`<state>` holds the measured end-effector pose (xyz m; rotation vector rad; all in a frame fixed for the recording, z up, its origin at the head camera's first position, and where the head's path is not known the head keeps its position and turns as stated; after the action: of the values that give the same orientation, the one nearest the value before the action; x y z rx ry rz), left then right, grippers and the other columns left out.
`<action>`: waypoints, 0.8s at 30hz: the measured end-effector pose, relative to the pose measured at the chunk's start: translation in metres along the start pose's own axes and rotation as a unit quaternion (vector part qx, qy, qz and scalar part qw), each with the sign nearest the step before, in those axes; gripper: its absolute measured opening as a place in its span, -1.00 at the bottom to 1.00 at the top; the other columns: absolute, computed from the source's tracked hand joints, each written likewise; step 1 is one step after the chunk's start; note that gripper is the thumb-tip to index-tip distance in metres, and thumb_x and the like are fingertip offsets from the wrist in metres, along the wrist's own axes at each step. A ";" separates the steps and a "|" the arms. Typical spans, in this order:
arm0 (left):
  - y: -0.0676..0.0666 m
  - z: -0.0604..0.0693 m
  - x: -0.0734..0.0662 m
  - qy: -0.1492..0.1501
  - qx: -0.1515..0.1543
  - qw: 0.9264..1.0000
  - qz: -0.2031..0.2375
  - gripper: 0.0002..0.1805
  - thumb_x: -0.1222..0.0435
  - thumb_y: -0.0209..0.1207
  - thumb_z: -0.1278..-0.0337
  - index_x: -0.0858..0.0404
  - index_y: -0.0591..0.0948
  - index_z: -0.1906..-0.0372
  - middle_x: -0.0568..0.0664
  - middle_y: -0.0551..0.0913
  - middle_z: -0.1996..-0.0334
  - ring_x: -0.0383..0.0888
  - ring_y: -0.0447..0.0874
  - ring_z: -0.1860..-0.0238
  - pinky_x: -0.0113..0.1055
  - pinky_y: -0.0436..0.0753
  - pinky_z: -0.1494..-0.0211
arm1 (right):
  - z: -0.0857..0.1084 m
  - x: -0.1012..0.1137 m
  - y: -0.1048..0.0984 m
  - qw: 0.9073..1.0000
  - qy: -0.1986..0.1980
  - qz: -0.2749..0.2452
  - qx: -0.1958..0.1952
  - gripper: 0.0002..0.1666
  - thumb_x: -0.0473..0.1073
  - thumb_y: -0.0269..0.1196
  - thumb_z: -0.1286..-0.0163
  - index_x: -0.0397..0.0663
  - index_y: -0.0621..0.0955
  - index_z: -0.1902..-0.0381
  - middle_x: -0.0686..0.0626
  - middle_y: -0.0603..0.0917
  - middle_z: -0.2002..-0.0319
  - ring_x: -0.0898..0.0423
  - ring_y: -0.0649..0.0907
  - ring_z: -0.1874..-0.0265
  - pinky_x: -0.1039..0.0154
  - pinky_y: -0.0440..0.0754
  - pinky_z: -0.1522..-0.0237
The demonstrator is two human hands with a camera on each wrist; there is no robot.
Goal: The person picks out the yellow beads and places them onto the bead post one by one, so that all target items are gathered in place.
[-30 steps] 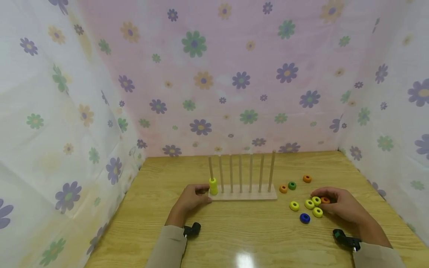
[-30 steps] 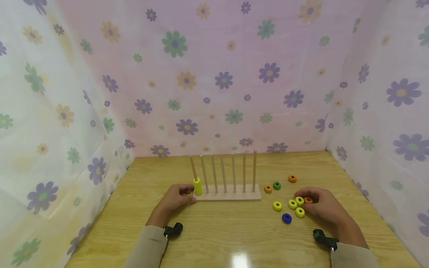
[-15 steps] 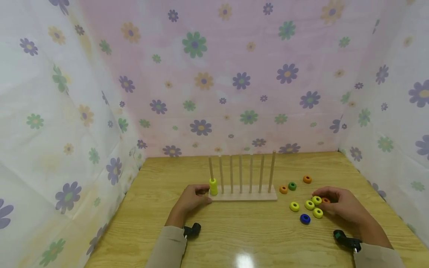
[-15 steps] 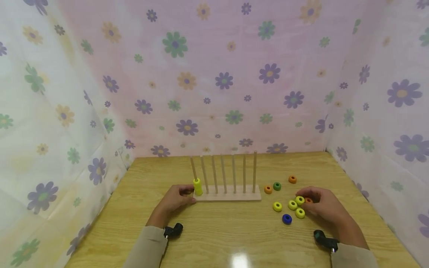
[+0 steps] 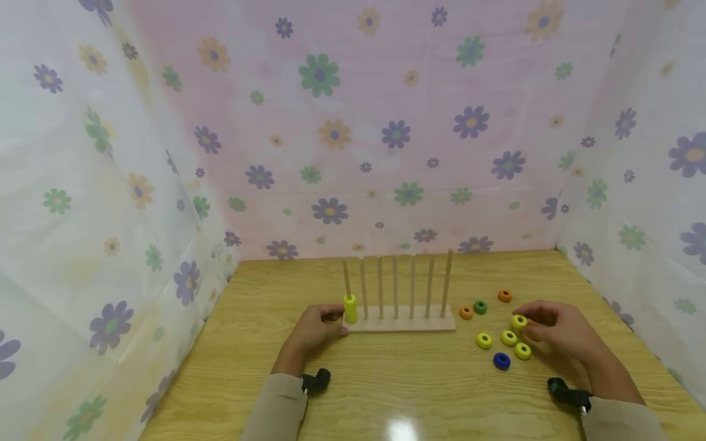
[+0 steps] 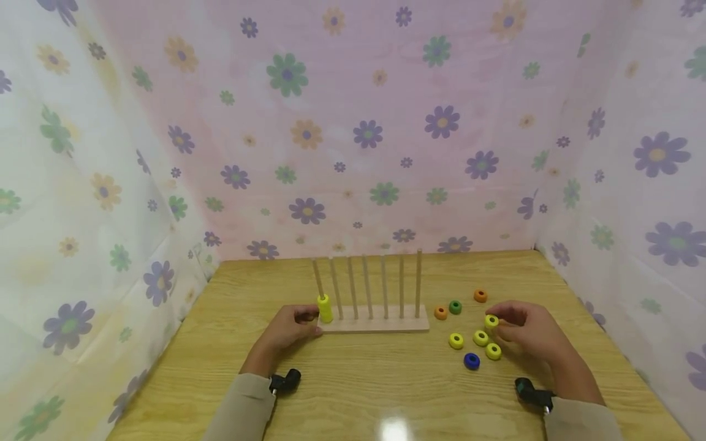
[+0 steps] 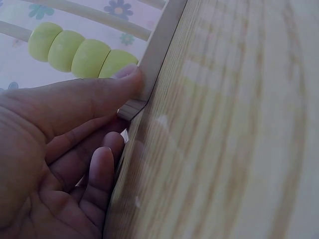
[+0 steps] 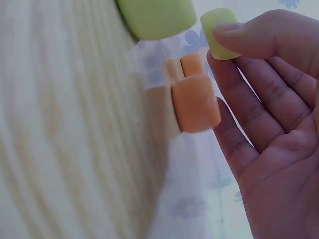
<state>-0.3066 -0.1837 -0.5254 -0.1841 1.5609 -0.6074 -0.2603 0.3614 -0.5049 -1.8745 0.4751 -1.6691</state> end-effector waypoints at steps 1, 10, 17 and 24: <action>0.000 0.000 0.001 0.000 0.001 1.000 0.001 -0.42 0.23 0.52 -0.10 0.15 0.68 -0.27 -0.01 0.70 -0.10 -0.06 0.61 -0.08 -0.06 0.63 -0.19 | -0.001 0.002 0.000 1.000 0.002 0.002 -0.001 -0.53 0.01 0.39 -0.45 -0.04 0.67 -0.23 -0.14 0.71 -0.17 0.51 0.62 0.02 0.40 0.68 0.09; 0.001 -0.001 0.000 -0.006 -0.003 1.000 0.000 -0.42 0.24 0.53 -0.09 0.16 0.68 -0.27 0.00 0.71 -0.11 -0.05 0.62 -0.09 -0.06 0.63 -0.21 | -0.009 0.018 0.000 0.999 -0.003 0.028 -0.018 -0.52 0.13 0.39 -0.42 0.06 0.70 -0.18 -0.14 0.69 -0.22 0.62 0.53 -0.01 0.40 0.67 0.12; 0.001 -0.001 0.003 -0.010 -0.003 1.000 0.001 -0.41 0.21 0.53 -0.09 0.14 0.68 -0.27 -0.03 0.71 -0.14 -0.04 0.61 -0.13 -0.04 0.61 -0.23 | -0.011 0.025 0.000 0.999 -0.012 0.038 -0.031 -0.52 0.14 0.42 -0.39 0.05 0.71 -0.15 -0.13 0.73 -0.17 0.59 0.60 0.04 0.42 0.66 0.12; 0.001 0.000 0.001 -0.004 -0.003 1.000 0.003 -0.41 0.21 0.52 -0.10 0.15 0.67 -0.28 -0.02 0.71 -0.16 -0.03 0.61 -0.14 -0.03 0.61 -0.22 | -0.014 0.039 0.001 0.997 -0.028 0.053 -0.045 -0.55 0.19 0.44 -0.35 0.16 0.73 -0.10 -0.06 0.75 -0.12 0.35 0.71 0.00 0.40 0.66 0.11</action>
<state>-0.3063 -0.1833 -0.5269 -0.1854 1.5546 -0.5960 -0.2679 0.3336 -0.4746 -1.9207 0.6251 -1.5455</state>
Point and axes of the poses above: each hand's wrist, its own z-axis away from the middle knuckle, its own y-axis out of the palm, x = y × z, the point moved 3 cm from there along -z, towards the middle knuckle
